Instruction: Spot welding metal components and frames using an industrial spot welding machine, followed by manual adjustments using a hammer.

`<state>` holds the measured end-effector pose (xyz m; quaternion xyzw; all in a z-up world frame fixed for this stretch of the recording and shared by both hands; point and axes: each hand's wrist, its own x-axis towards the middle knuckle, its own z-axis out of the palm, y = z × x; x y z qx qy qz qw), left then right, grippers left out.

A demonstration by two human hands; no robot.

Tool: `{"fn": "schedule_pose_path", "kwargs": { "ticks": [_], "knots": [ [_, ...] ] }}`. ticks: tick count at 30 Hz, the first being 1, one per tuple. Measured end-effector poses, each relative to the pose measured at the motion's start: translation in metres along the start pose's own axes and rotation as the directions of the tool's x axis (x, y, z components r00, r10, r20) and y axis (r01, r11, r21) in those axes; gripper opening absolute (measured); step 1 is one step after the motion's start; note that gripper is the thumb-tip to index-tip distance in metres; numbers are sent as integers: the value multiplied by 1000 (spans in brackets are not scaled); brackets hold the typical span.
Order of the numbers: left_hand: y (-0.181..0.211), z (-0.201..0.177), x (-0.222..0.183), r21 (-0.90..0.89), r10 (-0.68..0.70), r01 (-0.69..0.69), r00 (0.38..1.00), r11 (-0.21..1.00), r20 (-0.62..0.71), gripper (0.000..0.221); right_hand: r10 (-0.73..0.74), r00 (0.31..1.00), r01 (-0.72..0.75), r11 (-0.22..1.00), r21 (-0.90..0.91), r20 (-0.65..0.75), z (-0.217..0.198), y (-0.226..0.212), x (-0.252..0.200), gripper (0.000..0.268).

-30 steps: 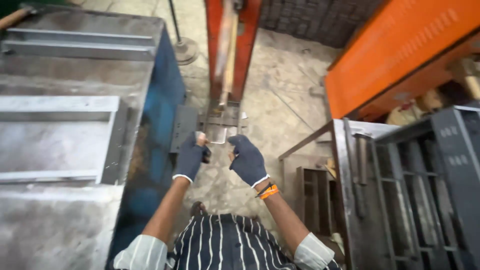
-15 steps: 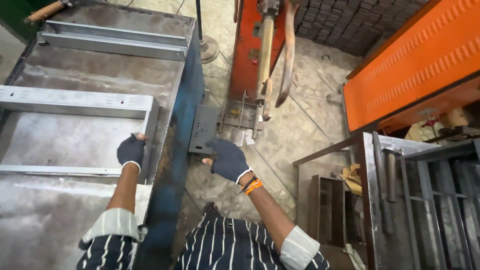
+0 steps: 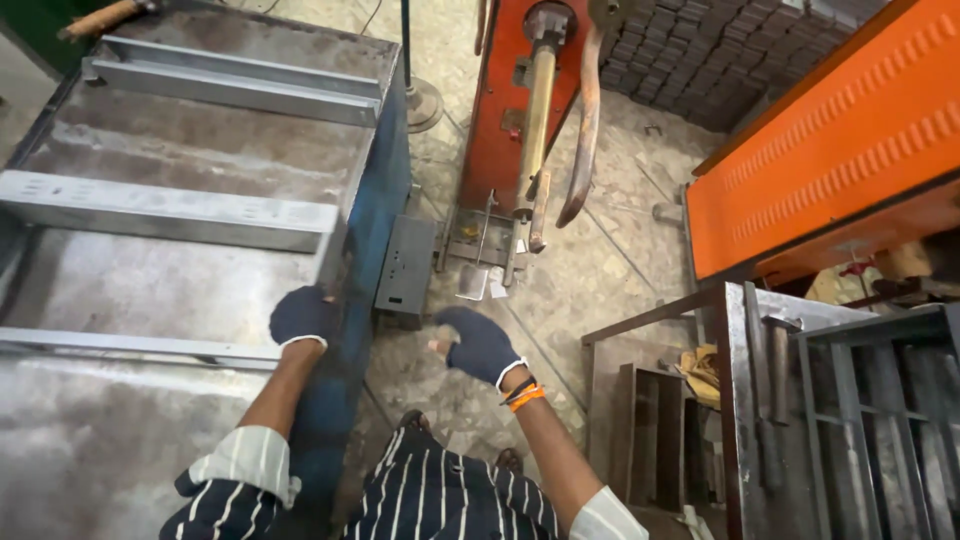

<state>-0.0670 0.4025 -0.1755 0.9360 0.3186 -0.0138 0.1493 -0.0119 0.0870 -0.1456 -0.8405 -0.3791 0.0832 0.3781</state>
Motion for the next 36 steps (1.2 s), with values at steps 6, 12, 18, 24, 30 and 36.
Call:
{"fn": "schedule_pose_path", "kwargs": {
  "ticks": [6, 12, 18, 24, 30, 36],
  "knots": [
    [105, -30, -101, -52, 231, -229, 971, 972, 57, 24, 465, 885, -396, 723, 566, 24, 23, 72, -8, 49],
    [230, -9, -200, -310, 461, -439, 887, 844, -1, 21, 376, 901, -322, 242, 915, 218, 54, 214, -78, 48],
    [328, -96, -302, -638, 549, -384, 832, 668, 74, 25, 333, 935, -86, -111, 990, 119, -139, 95, -162, 57],
    [345, -147, -325, -872, 529, -61, 815, 486, 237, 32, 507, 858, -47, 233, 971, -80, -211, 79, -178, 45],
    [297, -80, -321, -860, 375, 212, 832, 465, 408, 29, 405, 895, -280, 186, 942, 187, -222, 11, -145, 44],
    [293, -41, -326, -935, 463, 183, 830, 303, 312, 33, 266, 919, -381, 413, 827, 290, -239, 12, -126, 47]
  ]
}}
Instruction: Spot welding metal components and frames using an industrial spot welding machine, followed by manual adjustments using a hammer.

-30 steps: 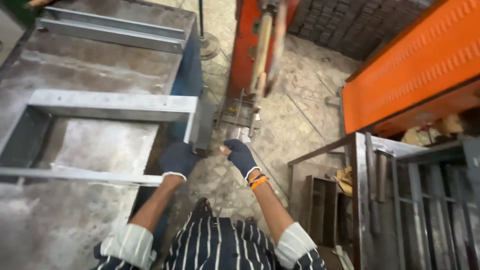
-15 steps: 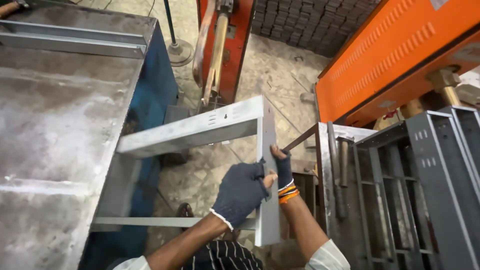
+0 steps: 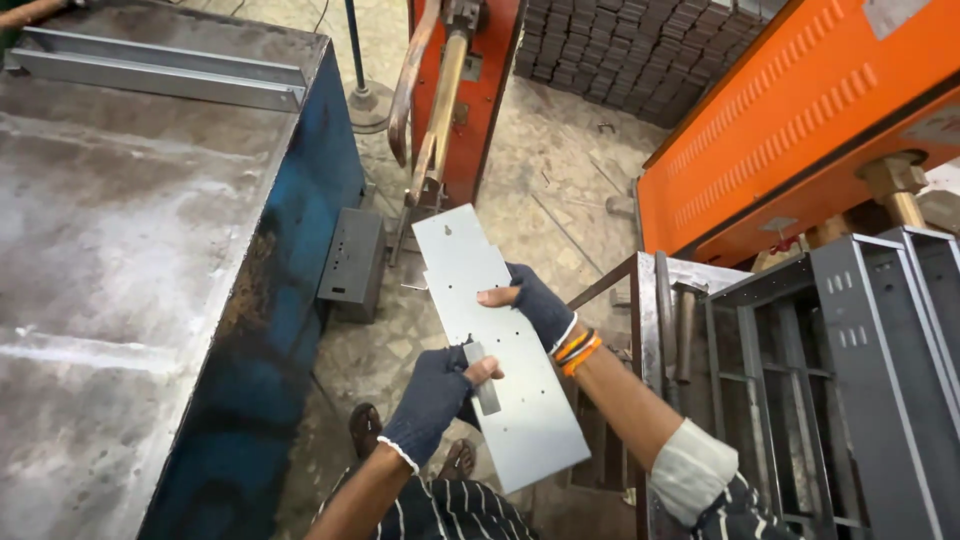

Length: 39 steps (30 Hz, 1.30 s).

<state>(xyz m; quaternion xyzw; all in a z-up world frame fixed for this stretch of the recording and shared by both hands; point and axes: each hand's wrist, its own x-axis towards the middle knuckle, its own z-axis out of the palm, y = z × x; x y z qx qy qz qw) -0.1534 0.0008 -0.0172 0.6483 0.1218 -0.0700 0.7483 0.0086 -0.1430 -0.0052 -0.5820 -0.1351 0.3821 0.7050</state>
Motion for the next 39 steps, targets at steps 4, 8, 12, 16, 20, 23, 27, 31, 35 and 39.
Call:
{"fn": "schedule_pose_path", "kwargs": {
  "ticks": [4, 8, 12, 16, 20, 23, 27, 31, 35, 39],
  "knots": [
    [38, -9, -1, -73, -114, 115, 993, 991, 12, 33, 10, 999, -11, 1000, 18, 45, 12, -18, 13, 48],
    [36, -30, 21, 18, -7, 7, 1000, 1000, 14, 34, 3, 1000, -3, 1000, 23, 10, 18, -30, 38, 48],
    [43, -52, 39, 245, 59, -73, 996, 967, 65, 35, -8, 998, 5, 999, -43, -61, 10, -28, 74, 47],
    [47, -64, 57, 303, -14, -27, 991, 953, 132, 35, 23, 992, -27, 999, -35, -123, 7, -26, 90, 49],
    [41, -71, 74, 316, 22, -129, 947, 940, 322, 37, -272, 892, -17, 779, -627, -362, 27, -37, 74, 77],
    [47, -77, 88, 261, 13, -147, 892, 954, 453, 35, -426, 813, -157, 496, -854, -397, 51, -48, 55, 91],
    [52, -101, 109, 308, -39, -182, 804, 934, 593, 32, -410, 873, -192, 207, -959, -263, 94, -58, 57, 113],
    [53, -153, 131, 368, -66, -256, 736, 894, 674, 31, -343, 845, -398, 109, -911, -411, 119, -55, 66, 122],
    [66, -201, 166, 408, -214, 63, 918, 911, 335, 32, -439, 799, -370, 180, -911, -411, 122, -51, 71, 118],
    [50, -238, 216, 727, 343, -282, 937, 626, 68, 37, -423, 781, -395, 238, -887, -461, 124, -50, 75, 117]
  ]
}}
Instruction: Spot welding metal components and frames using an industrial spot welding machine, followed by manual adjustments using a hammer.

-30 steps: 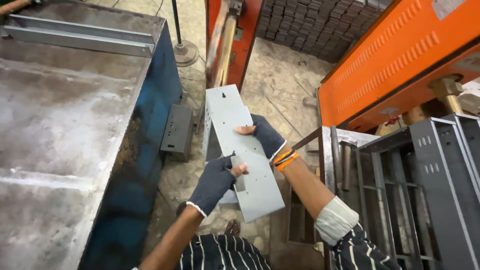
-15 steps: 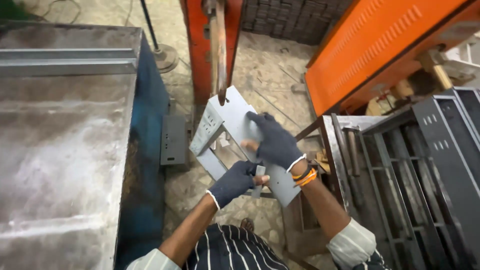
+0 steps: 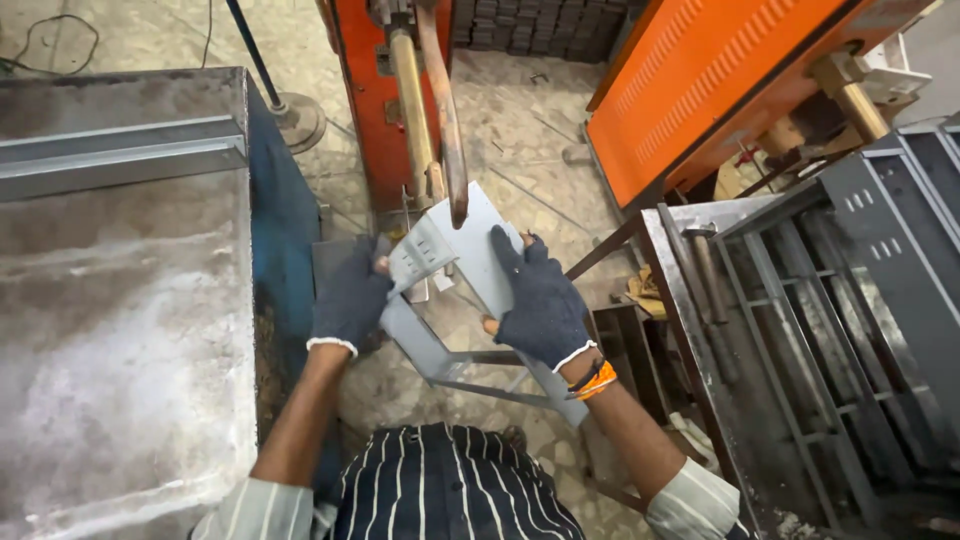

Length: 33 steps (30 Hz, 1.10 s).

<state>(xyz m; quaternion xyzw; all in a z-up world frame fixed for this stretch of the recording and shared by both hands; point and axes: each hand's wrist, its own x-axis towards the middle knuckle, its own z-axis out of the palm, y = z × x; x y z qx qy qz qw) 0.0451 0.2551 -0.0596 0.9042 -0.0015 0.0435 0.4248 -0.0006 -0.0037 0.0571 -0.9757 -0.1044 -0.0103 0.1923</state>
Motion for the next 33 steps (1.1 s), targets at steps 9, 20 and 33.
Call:
{"fn": "schedule_pose_path", "kwargs": {
  "ticks": [9, 20, 33],
  "knots": [
    [62, -20, 24, -97, 249, -262, 960, 960, -129, 17, 14, 999, -13, 1000, -18, 39, -12, -1, 4, 115],
    [65, 13, 27, -477, 149, -177, 984, 861, -96, 34, -116, 967, 107, 993, -49, -228, 7, -1, 2, 94],
    [74, 18, 23, -287, 197, -271, 945, 919, -262, 40, -67, 963, 43, 994, -96, -260, 13, -6, 0, 96]
  ]
}}
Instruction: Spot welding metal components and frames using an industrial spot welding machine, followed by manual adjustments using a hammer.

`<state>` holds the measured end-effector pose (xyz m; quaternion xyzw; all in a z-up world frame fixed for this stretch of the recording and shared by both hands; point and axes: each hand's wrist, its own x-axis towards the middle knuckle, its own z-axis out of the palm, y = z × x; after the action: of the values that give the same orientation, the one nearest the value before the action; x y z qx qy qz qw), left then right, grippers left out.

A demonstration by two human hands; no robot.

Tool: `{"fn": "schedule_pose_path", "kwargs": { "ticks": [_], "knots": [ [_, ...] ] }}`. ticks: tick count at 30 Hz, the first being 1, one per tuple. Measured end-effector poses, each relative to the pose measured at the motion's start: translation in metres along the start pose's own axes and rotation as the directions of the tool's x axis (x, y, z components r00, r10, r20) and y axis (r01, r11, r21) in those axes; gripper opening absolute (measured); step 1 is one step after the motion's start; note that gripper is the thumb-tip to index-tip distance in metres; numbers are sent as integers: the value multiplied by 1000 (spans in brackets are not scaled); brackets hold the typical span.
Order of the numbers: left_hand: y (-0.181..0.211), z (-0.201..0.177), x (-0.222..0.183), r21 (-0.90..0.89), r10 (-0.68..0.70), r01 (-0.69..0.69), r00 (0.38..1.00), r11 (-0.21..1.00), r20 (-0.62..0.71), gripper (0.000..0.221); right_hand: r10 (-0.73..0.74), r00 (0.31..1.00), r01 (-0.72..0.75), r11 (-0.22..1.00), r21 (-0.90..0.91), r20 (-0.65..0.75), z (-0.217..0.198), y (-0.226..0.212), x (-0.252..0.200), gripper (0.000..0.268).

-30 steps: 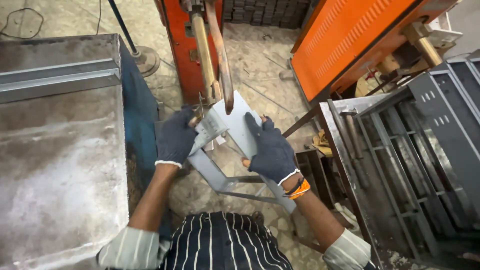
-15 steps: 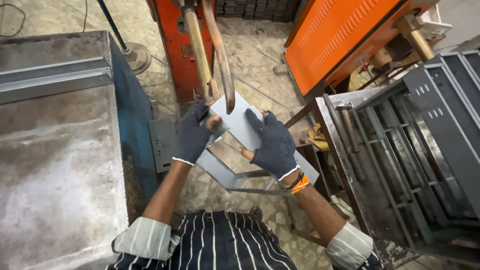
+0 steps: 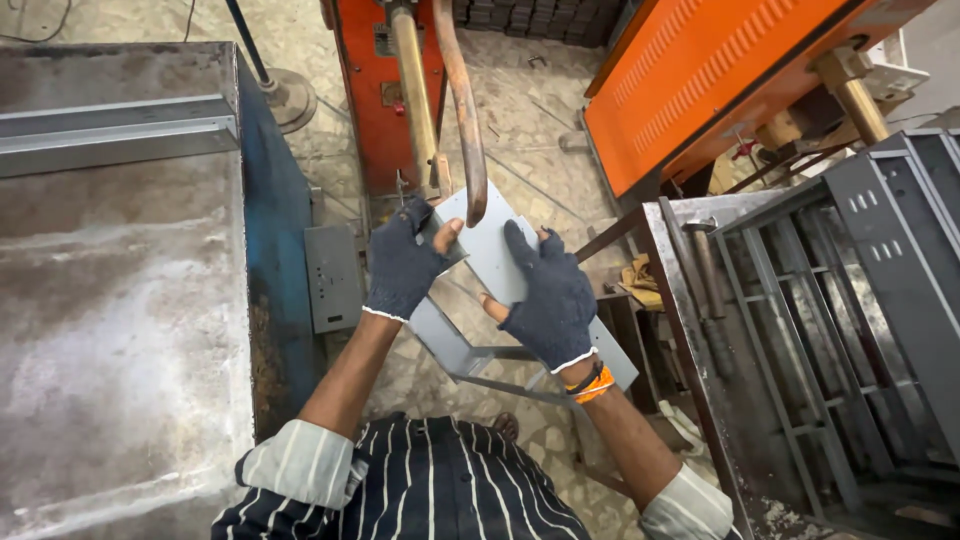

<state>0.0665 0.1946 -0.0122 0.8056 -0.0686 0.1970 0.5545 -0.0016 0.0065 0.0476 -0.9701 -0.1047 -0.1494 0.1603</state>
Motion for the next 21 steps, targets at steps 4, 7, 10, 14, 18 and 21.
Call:
{"fn": "schedule_pose_path", "kwargs": {
  "ticks": [4, 7, 10, 14, 18, 21],
  "knots": [
    [3, 0, 2, -1, -33, 33, 999, 999, 6, 40, 21, 1000, -21, 1000, -16, 17, 0, -3, -1, 95],
    [0, -1, 4, 49, -77, 76, 997, 996, 31, 42, 32, 999, -32, 999, -21, 19, 2, -4, -2, 95],
    [-3, -2, 5, 18, -58, 57, 997, 998, 49, 41, 8, 1000, -8, 1000, 16, -16, 4, -2, -3, 97],
    [-7, -2, 6, 48, -6, 4, 999, 999, 43, 42, -10, 999, 11, 1000, 20, -38, 5, -2, -2, 96],
    [-10, 6, 1, 29, 6, -6, 1000, 1000, 1, 41, 35, 998, -35, 999, -4, 43, -2, -4, 1, 96],
    [-5, 5, 1, -2, -36, 36, 999, 999, -16, 39, 19, 1000, -19, 1000, -19, 9, -1, -4, 0, 96]
  ]
}}
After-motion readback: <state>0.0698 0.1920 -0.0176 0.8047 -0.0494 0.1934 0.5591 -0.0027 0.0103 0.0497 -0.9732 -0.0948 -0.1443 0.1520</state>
